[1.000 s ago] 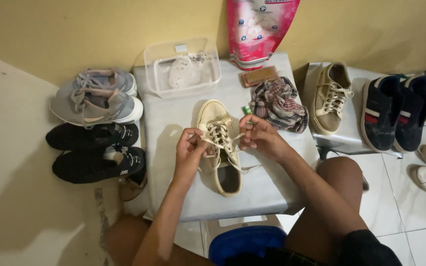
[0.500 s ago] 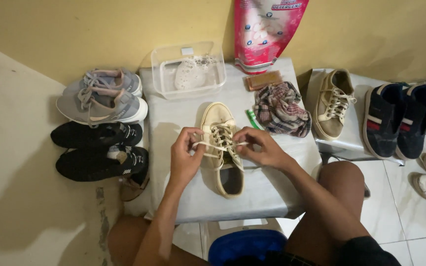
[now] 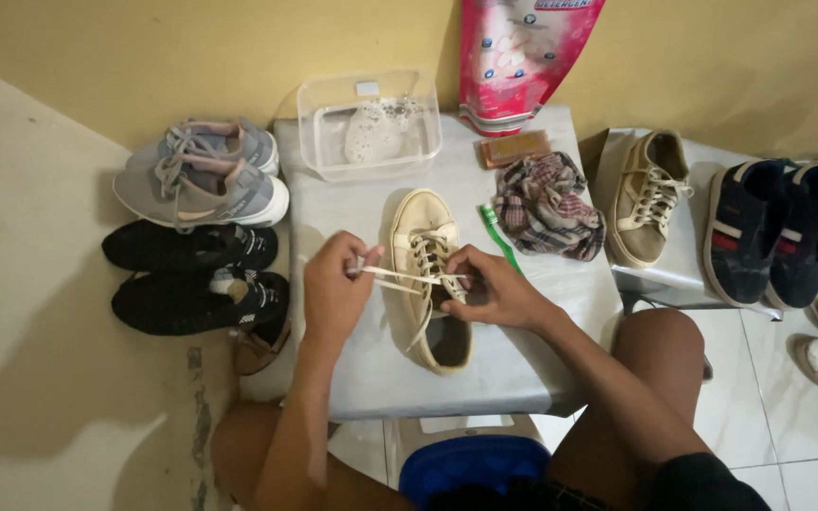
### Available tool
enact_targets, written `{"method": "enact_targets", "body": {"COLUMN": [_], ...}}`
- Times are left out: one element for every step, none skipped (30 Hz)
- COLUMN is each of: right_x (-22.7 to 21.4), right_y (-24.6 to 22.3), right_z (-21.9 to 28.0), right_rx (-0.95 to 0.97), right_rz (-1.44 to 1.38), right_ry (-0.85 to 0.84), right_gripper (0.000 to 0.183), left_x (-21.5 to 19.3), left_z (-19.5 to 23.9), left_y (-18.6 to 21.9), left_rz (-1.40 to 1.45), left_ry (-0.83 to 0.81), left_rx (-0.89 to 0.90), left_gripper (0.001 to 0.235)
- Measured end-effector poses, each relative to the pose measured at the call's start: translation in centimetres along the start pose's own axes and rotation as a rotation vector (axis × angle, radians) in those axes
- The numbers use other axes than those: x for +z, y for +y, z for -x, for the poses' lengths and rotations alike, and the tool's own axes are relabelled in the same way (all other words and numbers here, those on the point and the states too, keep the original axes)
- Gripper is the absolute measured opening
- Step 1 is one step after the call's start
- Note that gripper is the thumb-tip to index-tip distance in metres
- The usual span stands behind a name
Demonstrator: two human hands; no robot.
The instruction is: The person laces a beige sneaker, then uses a green toothbrush to scrub the shoe's surface. They dip the toothbrush into a container of soapy water and continue scrubbing the shoe. The person then re-laces the shoe and ties the laces.
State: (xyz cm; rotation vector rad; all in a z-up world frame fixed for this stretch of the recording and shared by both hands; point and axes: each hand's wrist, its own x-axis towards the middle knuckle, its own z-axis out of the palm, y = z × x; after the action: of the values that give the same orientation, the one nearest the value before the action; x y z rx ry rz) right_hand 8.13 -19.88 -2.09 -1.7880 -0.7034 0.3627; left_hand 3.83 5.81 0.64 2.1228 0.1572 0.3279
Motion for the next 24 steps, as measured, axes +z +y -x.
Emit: {"method": "enact_targets", "body": {"right_x": [0.2,0.1,0.1,0.1,0.2,0.4,0.4,0.4,0.4,0.4,0.3,0.2,0.3,0.4,0.5,0.5,0.4,0.5,0.5,0.6,0.7,0.3,0.0,-0.2], "right_y": [0.0,0.0,0.0,0.1,0.3,0.5,0.5,0.4,0.3,0.1,-0.1,-0.4,0.2,0.8,1.4,1.8,2.2,2.6,3.0,3.4,3.8,4.3,4.7,5.2], "right_z": [0.2,0.1,0.1,0.1,0.1,0.2,0.2,0.3,0.3,0.3,0.4,0.3,0.4,0.5,0.6,0.7,0.7,0.8,0.7,0.7,0.6,0.8,1.0,1.1], "right_rx": [0.000,0.011,0.022,0.021,0.022,0.025,0.026,0.025,0.025,0.026,0.030,0.033,0.032,0.041,0.050,0.049,0.059,0.069,0.068,0.060,0.051,0.052,0.054,0.054], "right_rz": [-0.004,-0.003,-0.001,0.000,-0.003,-0.007,-0.006,-0.004,-0.001,-0.002,-0.005,-0.005,-0.003,-0.001,0.001,0.002,-0.018,-0.039,-0.039,-0.195,-0.351,-0.349,-0.394,-0.440], "right_ry": [-0.003,-0.003,-0.004,-0.001,0.011,0.020,0.018,0.019,0.020,0.018,0.015,0.017,0.020,0.014,0.008,0.009,0.003,-0.003,-0.003,0.030,0.063,0.061,0.092,0.119], "right_gripper": [0.048,0.048,0.049,0.049,0.049,0.049,0.049,0.049,0.049,0.049,0.051,0.053,0.053,0.056,0.058,0.058,0.062,0.066,0.066,0.047,0.028,0.028,0.025,0.022], "left_x": [0.1,0.4,0.7,1.0,1.3,1.7,1.4,1.1,0.9,0.1,-0.7,-1.5,-1.5,-1.6,-1.6,-1.7,-1.7,-1.7,-1.6,-1.5,-1.3,-1.1,-1.0,-0.9], "left_z": [0.4,0.4,0.3,0.5,0.7,1.0,0.9,0.8,0.7,0.7,0.6,0.3,0.2,0.1,0.0,0.1,0.3,0.5,0.6,0.8,1.0,1.1,1.1,1.2], "left_y": [-0.2,-0.4,-0.6,-0.8,-1.1,-1.4,-1.2,-1.1,-0.9,-0.5,-0.1,0.4,-0.1,-0.7,-1.2,-0.3,0.7,1.6,1.2,0.9,0.6,1.0,1.5,1.9], "left_rz": [-0.003,0.280,0.563,0.564,0.749,0.933,0.933,0.798,0.663,0.662,0.331,0.003,0.004,-0.095,-0.194,-0.194,-0.160,-0.126,-0.126,-0.024,0.079,0.081,0.156,0.227], "left_ry": [0.001,0.018,0.033,0.031,-0.054,-0.137,-0.136,-0.106,-0.075,-0.074,-0.011,0.048,0.046,0.067,0.089,0.089,0.019,-0.052,-0.051,-0.271,-0.490,-0.488,-0.536,-0.579], "left_rx": [-0.003,-0.088,-0.173,-0.171,-0.298,-0.430,-0.431,-0.402,-0.373,-0.375,-0.235,-0.087,-0.083,-0.064,-0.045,-0.043,-0.093,-0.142,-0.141,-0.115,-0.086,-0.087,-0.022,0.043], "left_gripper": [0.023,0.022,0.022,0.022,0.021,0.021,0.021,0.020,0.019,0.019,0.022,0.025,0.025,0.026,0.027,0.027,0.020,0.016,0.016,0.017,0.024,0.024,0.013,0.003]}}
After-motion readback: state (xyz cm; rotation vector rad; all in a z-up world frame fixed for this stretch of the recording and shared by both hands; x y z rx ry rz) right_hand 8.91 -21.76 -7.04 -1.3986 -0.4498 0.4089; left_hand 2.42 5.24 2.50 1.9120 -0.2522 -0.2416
